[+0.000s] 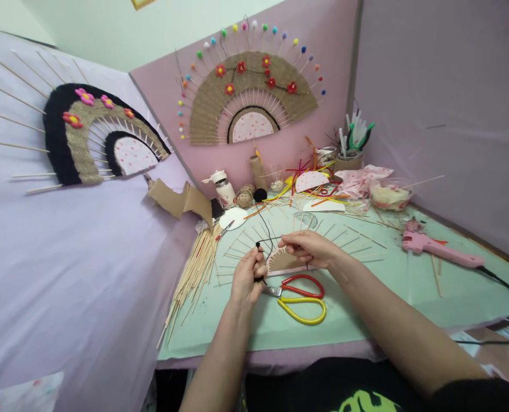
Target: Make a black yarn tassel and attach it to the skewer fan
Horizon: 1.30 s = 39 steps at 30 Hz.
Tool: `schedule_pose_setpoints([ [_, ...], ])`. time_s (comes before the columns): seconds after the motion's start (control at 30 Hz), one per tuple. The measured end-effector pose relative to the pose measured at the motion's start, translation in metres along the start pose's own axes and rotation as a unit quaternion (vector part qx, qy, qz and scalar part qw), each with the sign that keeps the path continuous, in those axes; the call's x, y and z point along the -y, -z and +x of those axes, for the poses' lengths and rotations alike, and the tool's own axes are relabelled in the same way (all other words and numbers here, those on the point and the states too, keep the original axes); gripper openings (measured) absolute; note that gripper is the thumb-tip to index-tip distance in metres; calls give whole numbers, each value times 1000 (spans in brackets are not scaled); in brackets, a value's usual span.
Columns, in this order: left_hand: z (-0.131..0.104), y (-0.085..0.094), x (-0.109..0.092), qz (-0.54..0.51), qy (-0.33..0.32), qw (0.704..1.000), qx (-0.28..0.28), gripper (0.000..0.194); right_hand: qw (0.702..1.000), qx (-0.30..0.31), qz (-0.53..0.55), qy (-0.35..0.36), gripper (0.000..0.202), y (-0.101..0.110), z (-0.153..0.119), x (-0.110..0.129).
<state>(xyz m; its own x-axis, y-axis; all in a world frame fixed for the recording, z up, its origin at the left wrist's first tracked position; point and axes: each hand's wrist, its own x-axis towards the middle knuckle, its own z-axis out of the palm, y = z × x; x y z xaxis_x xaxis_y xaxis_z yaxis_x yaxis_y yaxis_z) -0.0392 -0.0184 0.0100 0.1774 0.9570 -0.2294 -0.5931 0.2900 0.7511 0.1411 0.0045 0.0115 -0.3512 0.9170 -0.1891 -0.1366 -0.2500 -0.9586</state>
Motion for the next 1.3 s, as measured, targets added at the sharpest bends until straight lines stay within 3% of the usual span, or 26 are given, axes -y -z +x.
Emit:
schedule_pose_setpoints([
  [0.13,-4,-1,4,-25,50,998,10,28,988,-49,-145,36,30,4,27,27],
  [0.27,-11,-4,11,-47,84,994,42,27,963,-113,-229,84,21,-14,55,45],
  [0.33,-12,-5,12,-56,73,995,46,25,943,-156,-269,116,15,-25,54,40],
  [0.43,-10,-1,13,-64,36,997,35,24,905,-188,-323,206,20,-35,31,18],
  [0.6,-5,2,18,-79,-19,997,4,27,847,-107,-349,386,17,-38,-15,-17],
  [0.7,-4,0,22,-80,-34,996,-4,32,809,-126,-386,426,20,-40,-21,-26],
  [0.8,-5,-1,23,-72,-36,997,-12,34,789,-141,-411,434,21,-42,-18,-30],
  [0.9,-7,-2,24,-72,-35,997,-19,36,794,-141,-403,432,21,-41,-16,-33],
  [1.17,-5,-2,35,-45,-87,995,-27,37,850,-189,-316,376,10,-43,-17,-34],
  [1.3,-4,-2,41,-37,-103,993,-32,39,905,-202,-246,283,10,-48,-13,-39],
])
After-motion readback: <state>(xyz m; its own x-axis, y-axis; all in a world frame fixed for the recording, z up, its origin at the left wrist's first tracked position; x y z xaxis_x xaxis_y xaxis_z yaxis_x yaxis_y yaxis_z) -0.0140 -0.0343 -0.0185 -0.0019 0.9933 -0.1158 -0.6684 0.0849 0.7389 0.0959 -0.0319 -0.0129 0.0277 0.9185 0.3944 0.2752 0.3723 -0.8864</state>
